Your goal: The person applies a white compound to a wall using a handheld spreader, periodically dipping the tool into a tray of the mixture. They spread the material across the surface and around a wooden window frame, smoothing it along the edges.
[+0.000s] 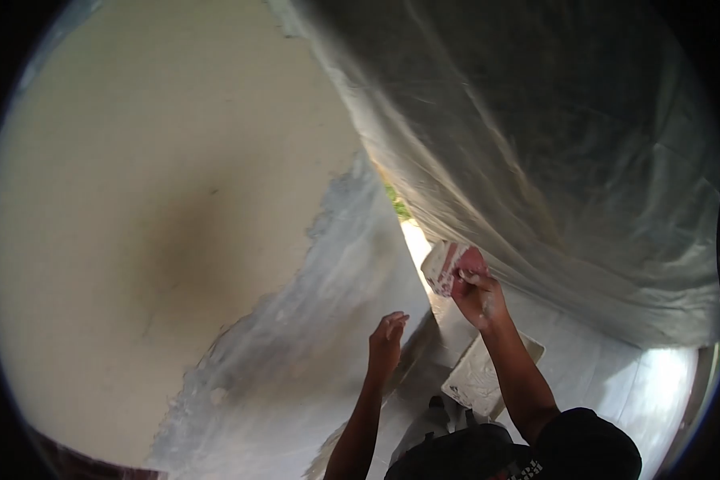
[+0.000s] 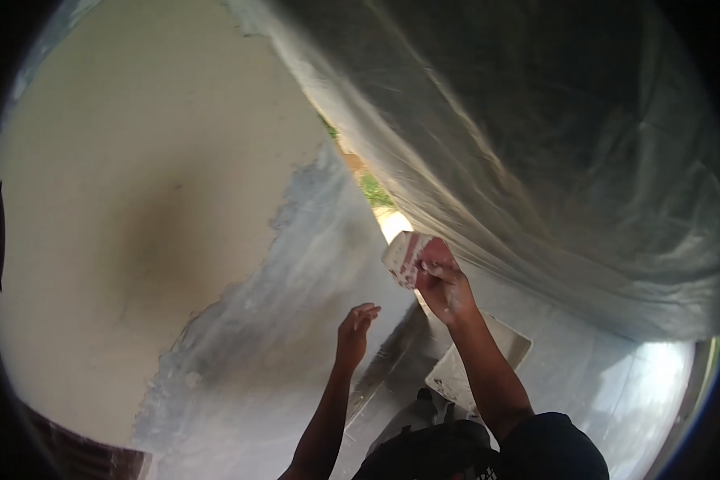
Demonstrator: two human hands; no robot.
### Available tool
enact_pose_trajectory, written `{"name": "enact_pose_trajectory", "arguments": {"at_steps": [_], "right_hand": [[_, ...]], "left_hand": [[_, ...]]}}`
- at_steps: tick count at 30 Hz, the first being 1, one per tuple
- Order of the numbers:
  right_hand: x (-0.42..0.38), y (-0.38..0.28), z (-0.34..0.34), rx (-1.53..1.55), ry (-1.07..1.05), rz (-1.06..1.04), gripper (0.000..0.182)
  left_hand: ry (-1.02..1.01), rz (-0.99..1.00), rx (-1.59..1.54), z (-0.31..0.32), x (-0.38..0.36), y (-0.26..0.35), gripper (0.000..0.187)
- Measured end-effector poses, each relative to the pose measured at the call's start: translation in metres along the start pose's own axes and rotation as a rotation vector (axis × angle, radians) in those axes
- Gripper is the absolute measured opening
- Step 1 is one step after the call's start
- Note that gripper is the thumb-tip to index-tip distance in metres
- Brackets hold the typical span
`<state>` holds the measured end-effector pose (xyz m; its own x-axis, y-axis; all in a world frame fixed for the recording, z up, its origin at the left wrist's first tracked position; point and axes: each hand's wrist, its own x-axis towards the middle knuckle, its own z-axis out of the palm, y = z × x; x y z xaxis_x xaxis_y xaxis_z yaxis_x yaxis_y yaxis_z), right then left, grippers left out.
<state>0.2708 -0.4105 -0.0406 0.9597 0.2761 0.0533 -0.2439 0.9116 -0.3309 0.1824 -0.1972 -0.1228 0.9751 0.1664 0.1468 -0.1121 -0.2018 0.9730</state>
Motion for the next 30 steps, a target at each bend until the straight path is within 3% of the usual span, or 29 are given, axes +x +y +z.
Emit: {"name": "enact_pose_trajectory", "arguments": {"at_steps": [2,3,7,8,9,11,12,14,18,22,30], "right_hand": [[0.026,0.016,0.019,-0.035,-0.134,0.019,0.043],[0.040,0.023,0.027,-0.074,-0.239,0.011,0.048],[0.074,0.046,0.061,-0.274,-0.402,-0.036,0.043],[0.078,0.051,0.068,-0.265,-0.418,-0.038,0.043],[0.080,0.054,0.079,-0.471,-0.440,-0.086,0.041],[0.078,0.062,0.099,-0.827,-0.548,-0.242,0.040],[0.080,0.064,0.104,-0.816,-0.553,-0.249,0.040],[0.086,0.066,0.114,-1.425,-0.762,-0.902,0.045],[0.090,0.073,0.118,-1.615,-0.820,-1.320,0.047],[0.112,0.092,0.088,-1.679,-0.777,-1.550,0.043],[0.129,0.117,0.085,-1.659,-0.761,-1.596,0.041]], "left_hand": [[0.078,0.042,0.080,-0.025,0.002,0.035,0.034],[0.143,0.181,0.183,-0.037,0.002,0.053,0.021],[0.302,0.309,0.392,-0.082,-0.008,0.102,0.019],[0.377,0.474,0.675,-0.094,-0.013,0.110,0.019],[0.446,0.635,0.959,-0.106,-0.016,0.116,0.019],[0.449,0.721,1.082,-0.131,-0.024,0.119,0.020],[0.442,0.804,1.195,-0.143,-0.028,0.120,0.021],[0.441,0.826,1.257,-0.162,-0.030,0.114,0.019],[0.330,0.894,1.405,-0.175,-0.028,0.104,0.018],[0.366,0.907,1.468,-0.173,-0.025,0.098,0.018],[0.410,0.874,1.583,-0.169,-0.025,0.101,0.014]]}}
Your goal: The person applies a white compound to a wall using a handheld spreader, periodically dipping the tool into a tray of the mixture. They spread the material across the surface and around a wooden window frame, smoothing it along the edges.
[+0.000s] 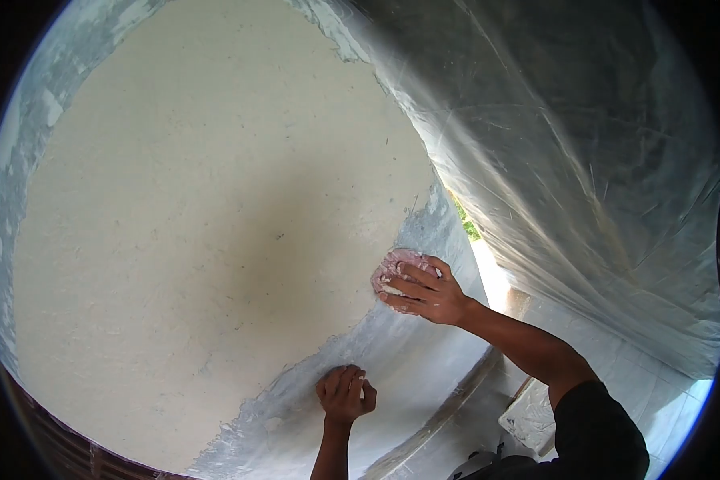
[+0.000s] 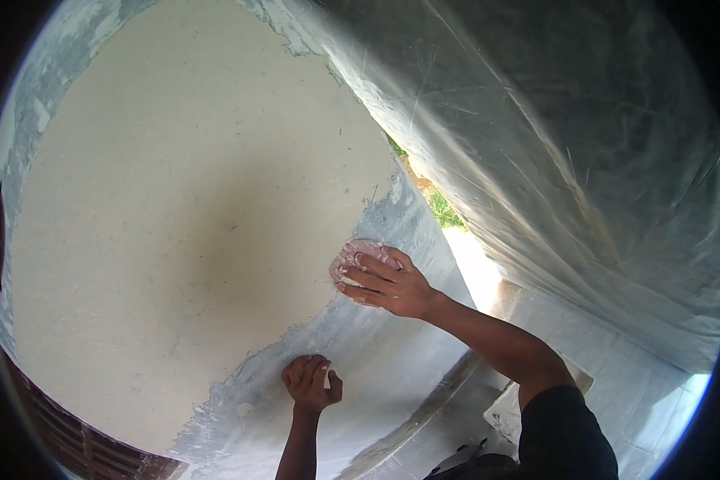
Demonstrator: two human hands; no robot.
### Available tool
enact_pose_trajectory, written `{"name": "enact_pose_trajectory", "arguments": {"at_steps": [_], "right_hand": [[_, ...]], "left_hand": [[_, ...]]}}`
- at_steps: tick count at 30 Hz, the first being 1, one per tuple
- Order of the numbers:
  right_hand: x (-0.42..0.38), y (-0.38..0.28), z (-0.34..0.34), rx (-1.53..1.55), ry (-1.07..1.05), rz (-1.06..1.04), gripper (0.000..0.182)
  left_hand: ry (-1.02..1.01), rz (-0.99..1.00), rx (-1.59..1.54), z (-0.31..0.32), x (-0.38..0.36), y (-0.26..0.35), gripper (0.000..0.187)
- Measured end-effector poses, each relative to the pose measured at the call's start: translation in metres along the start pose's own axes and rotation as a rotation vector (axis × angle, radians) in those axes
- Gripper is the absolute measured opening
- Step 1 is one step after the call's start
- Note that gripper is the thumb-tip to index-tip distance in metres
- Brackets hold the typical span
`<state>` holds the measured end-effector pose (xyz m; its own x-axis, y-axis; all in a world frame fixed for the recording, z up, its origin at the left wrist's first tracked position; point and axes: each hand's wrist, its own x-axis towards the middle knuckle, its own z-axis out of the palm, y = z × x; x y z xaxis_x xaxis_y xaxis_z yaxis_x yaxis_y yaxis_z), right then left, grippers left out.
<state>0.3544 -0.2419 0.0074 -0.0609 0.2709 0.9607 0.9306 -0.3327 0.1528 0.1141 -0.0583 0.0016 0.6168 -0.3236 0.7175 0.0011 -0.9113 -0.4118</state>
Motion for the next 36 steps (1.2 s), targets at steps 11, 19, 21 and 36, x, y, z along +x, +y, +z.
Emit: {"name": "enact_pose_trajectory", "arguments": {"at_steps": [11,19,21,36], "right_hand": [[-0.003,0.001,0.001,0.000,0.024,0.054,0.037],[-0.021,-0.004,-0.003,0.040,0.048,0.125,0.036],[-0.002,-0.004,0.003,0.012,0.107,0.196,0.035],[-0.014,-0.058,0.015,0.115,0.120,0.326,0.035]], "left_hand": [[-0.010,0.006,0.033,0.002,-0.003,-0.001,0.014],[-0.005,0.001,0.047,0.002,0.000,0.001,0.015],[-0.011,0.001,0.047,0.001,-0.001,0.000,0.015],[-0.010,0.010,0.044,0.002,-0.002,0.000,0.016]]}}
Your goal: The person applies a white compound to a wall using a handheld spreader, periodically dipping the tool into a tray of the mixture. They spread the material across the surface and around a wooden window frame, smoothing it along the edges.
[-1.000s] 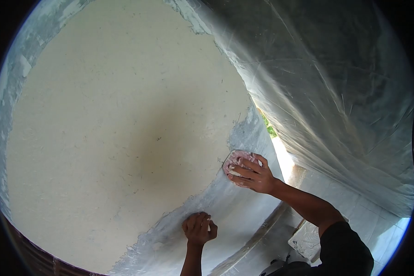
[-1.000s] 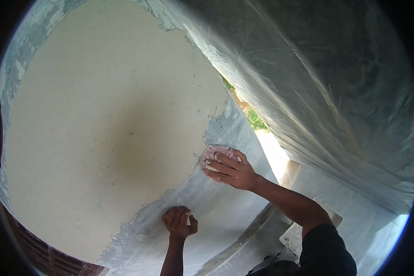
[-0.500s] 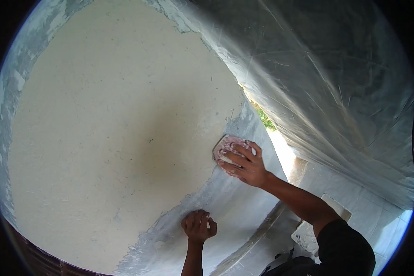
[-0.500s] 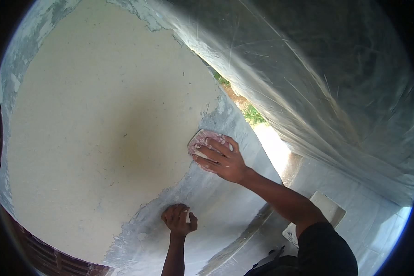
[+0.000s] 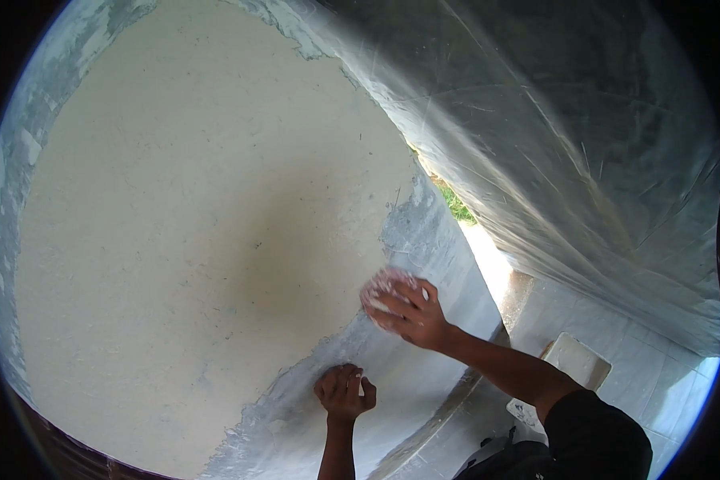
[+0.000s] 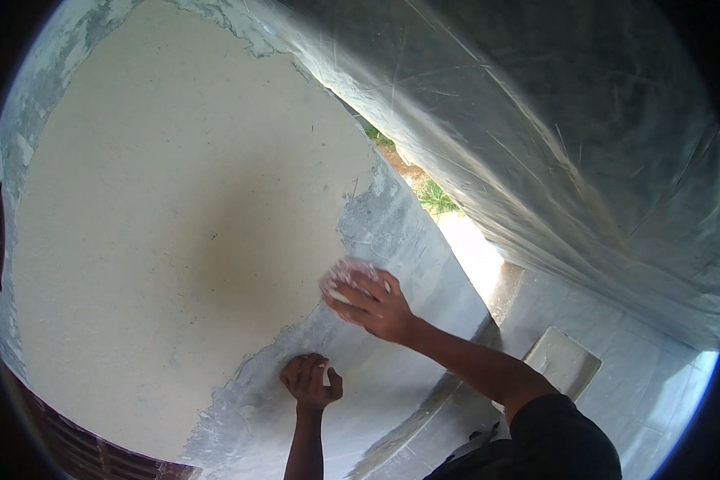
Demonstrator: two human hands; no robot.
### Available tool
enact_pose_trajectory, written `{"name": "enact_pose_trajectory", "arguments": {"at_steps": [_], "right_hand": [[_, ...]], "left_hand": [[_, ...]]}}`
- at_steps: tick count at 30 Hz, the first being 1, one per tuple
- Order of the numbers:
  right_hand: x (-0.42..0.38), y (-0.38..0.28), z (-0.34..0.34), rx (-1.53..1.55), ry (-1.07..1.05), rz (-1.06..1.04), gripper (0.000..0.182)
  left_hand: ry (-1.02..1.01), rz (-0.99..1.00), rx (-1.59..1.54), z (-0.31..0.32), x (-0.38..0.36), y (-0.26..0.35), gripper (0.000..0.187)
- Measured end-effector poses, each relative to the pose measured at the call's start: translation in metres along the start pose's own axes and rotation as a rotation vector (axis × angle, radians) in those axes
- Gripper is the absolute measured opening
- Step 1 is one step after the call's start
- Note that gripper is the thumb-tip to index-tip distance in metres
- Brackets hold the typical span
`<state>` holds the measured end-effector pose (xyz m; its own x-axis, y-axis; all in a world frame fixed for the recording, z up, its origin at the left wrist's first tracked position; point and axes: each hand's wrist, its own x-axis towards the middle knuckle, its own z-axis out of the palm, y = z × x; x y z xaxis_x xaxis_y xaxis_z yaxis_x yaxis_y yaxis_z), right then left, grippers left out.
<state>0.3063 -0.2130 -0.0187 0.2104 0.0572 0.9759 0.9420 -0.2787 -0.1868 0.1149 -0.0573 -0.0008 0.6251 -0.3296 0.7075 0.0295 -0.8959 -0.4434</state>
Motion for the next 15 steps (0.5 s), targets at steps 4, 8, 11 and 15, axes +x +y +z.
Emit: {"name": "enact_pose_trajectory", "arguments": {"at_steps": [4,8,11,15], "right_hand": [[-0.010,0.005,-0.020,0.022,-0.079,-0.035,0.036],[0.023,0.030,-0.015,-0.052,0.019,0.010,0.040],[0.002,0.047,-0.004,-0.002,-0.038,-0.112,0.044],[-0.020,0.074,-0.026,-0.160,-0.099,-0.016,0.046]], "left_hand": [[-0.003,-0.016,-0.012,0.001,-0.001,0.000,0.015],[0.007,0.006,-0.012,0.001,-0.001,-0.001,0.014],[0.002,0.004,-0.003,0.000,0.000,0.000,0.014],[0.002,-0.007,-0.011,0.000,-0.001,-0.001,0.014]]}}
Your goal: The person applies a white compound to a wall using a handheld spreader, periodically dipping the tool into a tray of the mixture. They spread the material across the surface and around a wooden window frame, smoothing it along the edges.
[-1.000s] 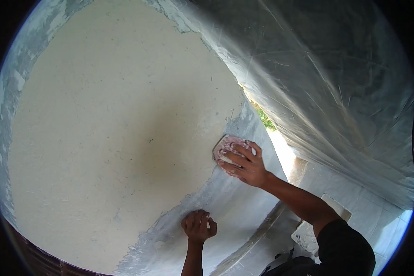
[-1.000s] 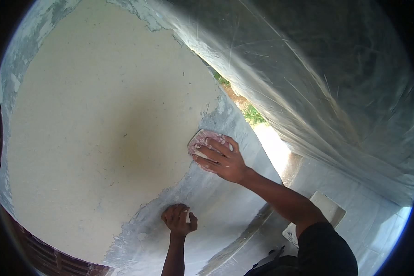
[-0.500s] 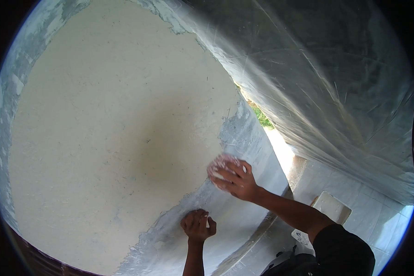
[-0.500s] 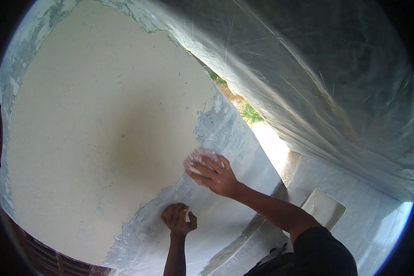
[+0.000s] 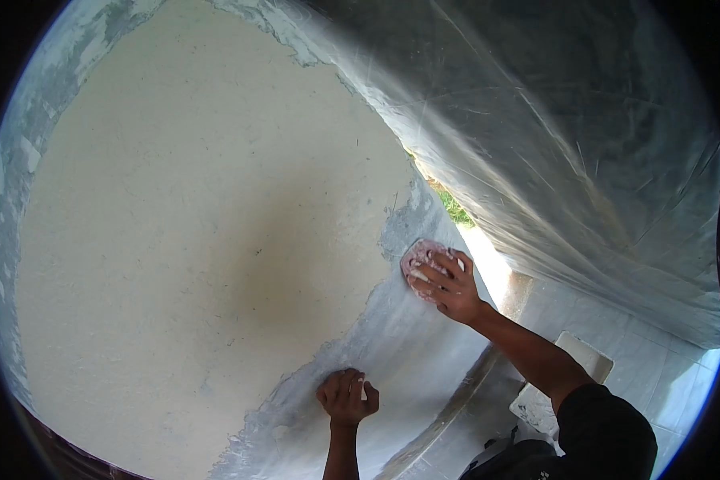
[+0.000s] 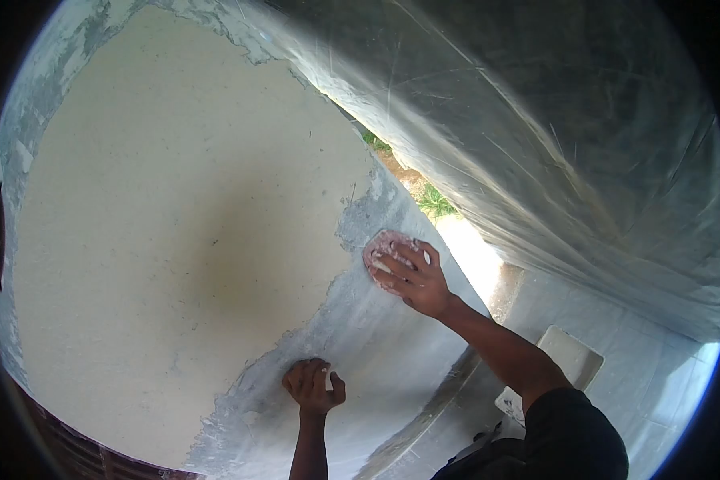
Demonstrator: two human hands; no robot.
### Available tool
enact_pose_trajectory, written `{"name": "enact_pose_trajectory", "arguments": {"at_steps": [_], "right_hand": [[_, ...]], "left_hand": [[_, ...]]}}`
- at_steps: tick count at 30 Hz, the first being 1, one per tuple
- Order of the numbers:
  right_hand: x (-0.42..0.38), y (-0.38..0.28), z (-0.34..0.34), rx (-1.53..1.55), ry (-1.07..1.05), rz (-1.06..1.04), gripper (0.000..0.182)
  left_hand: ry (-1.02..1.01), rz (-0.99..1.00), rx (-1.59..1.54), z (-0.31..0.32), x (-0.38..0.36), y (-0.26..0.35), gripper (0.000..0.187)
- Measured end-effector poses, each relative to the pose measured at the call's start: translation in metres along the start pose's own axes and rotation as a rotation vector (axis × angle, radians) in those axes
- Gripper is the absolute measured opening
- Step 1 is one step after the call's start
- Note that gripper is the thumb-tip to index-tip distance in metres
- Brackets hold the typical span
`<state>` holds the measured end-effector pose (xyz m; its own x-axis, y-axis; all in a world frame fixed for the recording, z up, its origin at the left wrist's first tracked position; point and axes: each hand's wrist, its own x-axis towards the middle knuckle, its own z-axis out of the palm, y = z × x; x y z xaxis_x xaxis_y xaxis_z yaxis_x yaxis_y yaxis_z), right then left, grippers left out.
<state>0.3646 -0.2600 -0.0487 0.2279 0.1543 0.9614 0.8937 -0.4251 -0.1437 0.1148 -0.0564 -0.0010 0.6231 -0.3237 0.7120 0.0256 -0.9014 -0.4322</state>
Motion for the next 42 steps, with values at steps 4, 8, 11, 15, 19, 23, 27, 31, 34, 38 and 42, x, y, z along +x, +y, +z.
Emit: {"name": "enact_pose_trajectory", "arguments": {"at_steps": [4,8,11,15,19,23,27,31,34,38,42], "right_hand": [[0.058,-0.010,-0.004,0.161,0.137,-0.069,0.044],[0.036,-0.001,0.008,0.119,-0.018,-0.173,0.050],[-0.001,0.006,0.005,0.168,-0.049,-0.081,0.057],[0.050,-0.001,-0.002,0.211,0.111,-0.113,0.050],[0.056,0.006,0.012,0.185,-0.006,-0.139,0.053],[-0.001,0.010,0.005,0.201,-0.071,-0.049,0.057],[0.037,0.006,-0.009,0.231,0.038,0.003,0.062],[0.073,0.003,0.006,0.236,0.031,-0.041,0.064],[0.026,0.006,0.008,0.220,-0.001,-0.033,0.062],[0.020,0.007,-0.007,0.228,0.000,0.013,0.063],[0.077,0.004,-0.010,0.215,0.037,0.001,0.066]], "left_hand": [[-0.004,0.006,0.010,0.001,0.000,0.000,0.014],[-0.019,0.022,-0.020,0.001,-0.002,-0.002,0.018],[-0.017,0.002,0.010,0.000,0.002,0.001,0.015],[-0.009,0.004,0.011,0.001,0.002,0.001,0.016],[0.012,0.026,-0.026,0.004,-0.001,-0.001,0.019],[-0.003,0.037,-0.009,0.003,0.002,0.000,0.019],[0.000,0.043,-0.008,0.004,0.001,0.000,0.019],[-0.002,0.034,0.008,0.004,0.000,0.001,0.018],[0.009,0.035,0.010,0.004,0.001,0.001,0.018],[0.004,0.033,-0.012,0.005,0.003,0.001,0.018],[-0.005,0.028,0.012,0.003,0.001,0.003,0.018]]}}
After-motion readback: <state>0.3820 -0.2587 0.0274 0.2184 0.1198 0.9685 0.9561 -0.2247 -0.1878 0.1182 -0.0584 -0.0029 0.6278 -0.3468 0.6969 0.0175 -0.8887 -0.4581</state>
